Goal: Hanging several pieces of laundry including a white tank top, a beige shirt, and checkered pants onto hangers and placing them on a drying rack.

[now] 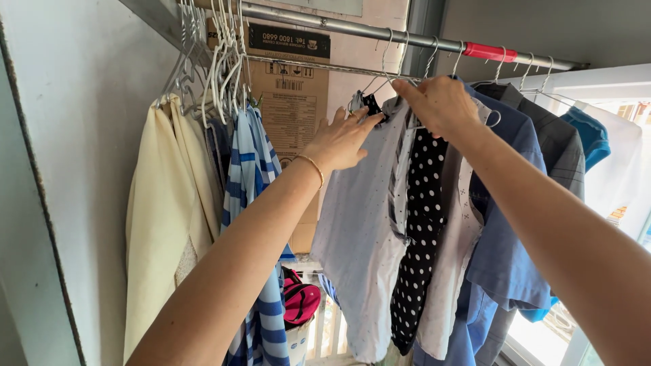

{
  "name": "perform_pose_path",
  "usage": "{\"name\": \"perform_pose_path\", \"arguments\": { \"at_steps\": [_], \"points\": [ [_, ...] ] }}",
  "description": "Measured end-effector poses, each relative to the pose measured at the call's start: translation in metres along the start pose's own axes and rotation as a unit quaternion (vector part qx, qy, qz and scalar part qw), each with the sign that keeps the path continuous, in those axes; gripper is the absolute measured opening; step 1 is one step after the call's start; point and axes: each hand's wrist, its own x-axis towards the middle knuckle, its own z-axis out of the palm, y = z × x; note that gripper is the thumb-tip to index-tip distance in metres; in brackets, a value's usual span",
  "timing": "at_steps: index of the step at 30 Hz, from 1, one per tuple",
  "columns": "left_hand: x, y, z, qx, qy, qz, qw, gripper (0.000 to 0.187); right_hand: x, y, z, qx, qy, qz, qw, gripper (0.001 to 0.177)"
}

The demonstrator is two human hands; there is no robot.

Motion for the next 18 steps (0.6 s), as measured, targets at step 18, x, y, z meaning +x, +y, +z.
{"name": "perform_pose_path", "arguments": {
  "at_steps": [18],
  "points": [
    [-0.021, 0.074, 0.0, -0.104, 0.352, 0.144, 0.919, 0.018, -0.061, 0.063, -0.026, 0.082, 0.0, -0.007, 0.997, 0.06]
  ]
}}
